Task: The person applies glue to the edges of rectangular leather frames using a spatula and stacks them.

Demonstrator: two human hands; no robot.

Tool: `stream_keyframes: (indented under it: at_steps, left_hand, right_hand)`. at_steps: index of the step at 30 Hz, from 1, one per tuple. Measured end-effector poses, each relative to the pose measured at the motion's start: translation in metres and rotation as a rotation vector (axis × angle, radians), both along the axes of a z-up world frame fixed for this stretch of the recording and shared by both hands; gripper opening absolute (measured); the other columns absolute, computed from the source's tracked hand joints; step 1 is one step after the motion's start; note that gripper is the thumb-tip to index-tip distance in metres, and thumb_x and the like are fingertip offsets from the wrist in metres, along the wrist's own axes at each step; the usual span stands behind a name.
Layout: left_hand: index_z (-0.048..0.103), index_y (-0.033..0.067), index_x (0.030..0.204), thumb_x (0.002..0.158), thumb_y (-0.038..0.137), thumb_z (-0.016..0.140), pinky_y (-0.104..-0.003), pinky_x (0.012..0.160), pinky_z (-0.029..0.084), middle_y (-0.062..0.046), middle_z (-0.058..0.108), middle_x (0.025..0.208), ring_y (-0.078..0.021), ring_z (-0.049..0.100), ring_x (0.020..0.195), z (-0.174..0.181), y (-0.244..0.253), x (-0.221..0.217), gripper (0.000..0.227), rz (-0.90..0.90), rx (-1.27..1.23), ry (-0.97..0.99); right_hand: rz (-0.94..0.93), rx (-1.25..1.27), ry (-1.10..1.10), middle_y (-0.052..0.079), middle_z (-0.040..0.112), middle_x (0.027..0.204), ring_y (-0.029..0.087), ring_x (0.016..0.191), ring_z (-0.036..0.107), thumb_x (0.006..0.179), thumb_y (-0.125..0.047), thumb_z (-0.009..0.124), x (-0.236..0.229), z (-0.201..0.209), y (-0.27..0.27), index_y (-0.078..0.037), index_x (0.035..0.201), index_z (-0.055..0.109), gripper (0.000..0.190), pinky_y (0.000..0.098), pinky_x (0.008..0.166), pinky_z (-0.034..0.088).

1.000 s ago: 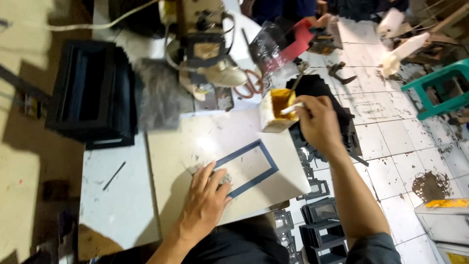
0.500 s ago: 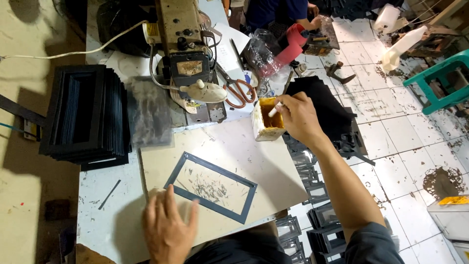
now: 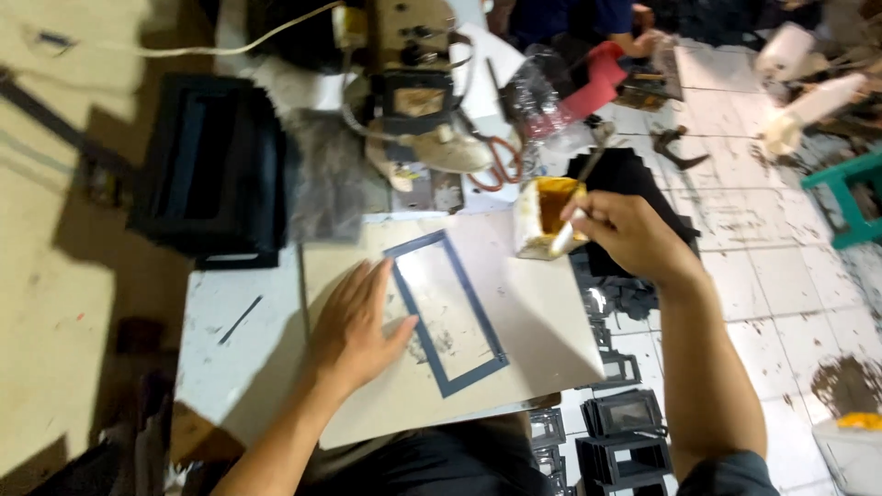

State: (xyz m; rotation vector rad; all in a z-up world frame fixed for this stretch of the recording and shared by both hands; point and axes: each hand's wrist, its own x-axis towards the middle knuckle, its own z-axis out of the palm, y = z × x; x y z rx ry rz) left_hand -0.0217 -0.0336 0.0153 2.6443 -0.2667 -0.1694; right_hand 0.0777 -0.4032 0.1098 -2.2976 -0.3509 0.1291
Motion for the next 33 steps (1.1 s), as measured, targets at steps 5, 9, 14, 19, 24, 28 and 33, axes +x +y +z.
stream_keyframes:
  at_steps: [5, 9, 14, 19, 24, 28, 33]
  left_hand:
    - [0.026, 0.005, 0.153, 0.083, 0.042, 0.075, -0.045, 0.121, 0.025, -0.027, 0.036, 0.154, -0.0372, 0.032, 0.146, -0.004, 0.002, 0.009, 0.093, -0.01, -0.053, -0.073]
    - [0.028, 0.0051, 0.154, 0.084, 0.037, 0.076, -0.045, 0.12, 0.027, -0.023, 0.041, 0.153, -0.0348, 0.037, 0.145, -0.01, 0.007, 0.012, 0.091, -0.031, -0.175, -0.136]
    - [0.024, 0.0014, 0.156, 0.084, 0.031, 0.076, -0.046, 0.118, 0.031, -0.022, 0.045, 0.151, -0.033, 0.043, 0.14, -0.006, 0.009, 0.012, 0.094, -0.006, -0.242, -0.182]
    - [0.021, 0.0011, 0.157, 0.084, 0.03, 0.075, -0.046, 0.117, 0.032, -0.021, 0.046, 0.149, -0.0328, 0.045, 0.139, -0.004, 0.008, 0.012, 0.095, 0.003, -0.264, -0.206]
    - [0.018, -0.0001, 0.157, 0.084, 0.029, 0.075, -0.046, 0.118, 0.03, -0.022, 0.046, 0.149, -0.0327, 0.043, 0.14, -0.003, 0.009, 0.012, 0.098, -0.01, -0.255, -0.207]
    - [0.015, -0.001, 0.157, 0.084, 0.028, 0.075, -0.046, 0.118, 0.029, -0.022, 0.045, 0.149, -0.033, 0.042, 0.141, -0.003, 0.01, 0.013, 0.099, -0.017, -0.244, -0.195]
    - [0.012, -0.0025, 0.157, 0.082, 0.026, 0.073, -0.046, 0.118, 0.027, -0.021, 0.045, 0.15, -0.0335, 0.041, 0.14, -0.006, 0.01, 0.014, 0.101, -0.036, -0.252, -0.196]
  right_hand:
    - [0.129, 0.214, 0.075, 0.003, 0.074, 0.095, 0.01, 0.087, 0.064, 0.097, -0.007, 0.065, -0.033, 0.003, 0.077, -0.004, 0.112, 0.072, 0.017, 0.027, 0.075, 0.052]
    - [0.132, 0.203, -0.101, 0.005, 0.069, 0.107, 0.012, 0.095, 0.064, 0.101, -0.009, 0.063, -0.02, -0.044, 0.131, -0.006, 0.115, 0.07, 0.016, 0.0263, 0.083, 0.05]
    - [0.114, 0.15, -0.115, 0.008, 0.064, 0.097, 0.016, 0.084, 0.061, 0.101, -0.014, 0.064, -0.001, -0.078, 0.169, -0.007, 0.116, 0.07, 0.017, 0.029, 0.076, 0.05]
    - [0.115, 0.085, -0.116, 0.008, 0.062, 0.091, 0.02, 0.075, 0.059, 0.1, -0.017, 0.066, 0.009, -0.085, 0.18, -0.01, 0.114, 0.071, 0.017, 0.0302, 0.069, 0.049]
    - [0.116, 0.047, -0.134, 0.009, 0.063, 0.09, 0.022, 0.075, 0.06, 0.1, -0.018, 0.066, 0.011, -0.087, 0.183, -0.01, 0.114, 0.071, 0.017, 0.0328, 0.069, 0.049]
    - [0.146, 0.014, -0.184, 0.01, 0.063, 0.089, 0.023, 0.079, 0.059, 0.1, -0.017, 0.066, 0.009, -0.087, 0.182, -0.009, 0.112, 0.072, 0.015, 0.0341, 0.071, 0.049]
    - [0.219, 0.011, -0.255, 0.012, 0.065, 0.091, 0.027, 0.086, 0.061, 0.097, -0.01, 0.069, -0.006, -0.085, 0.177, -0.007, 0.113, 0.07, 0.016, 0.0361, 0.076, 0.05]
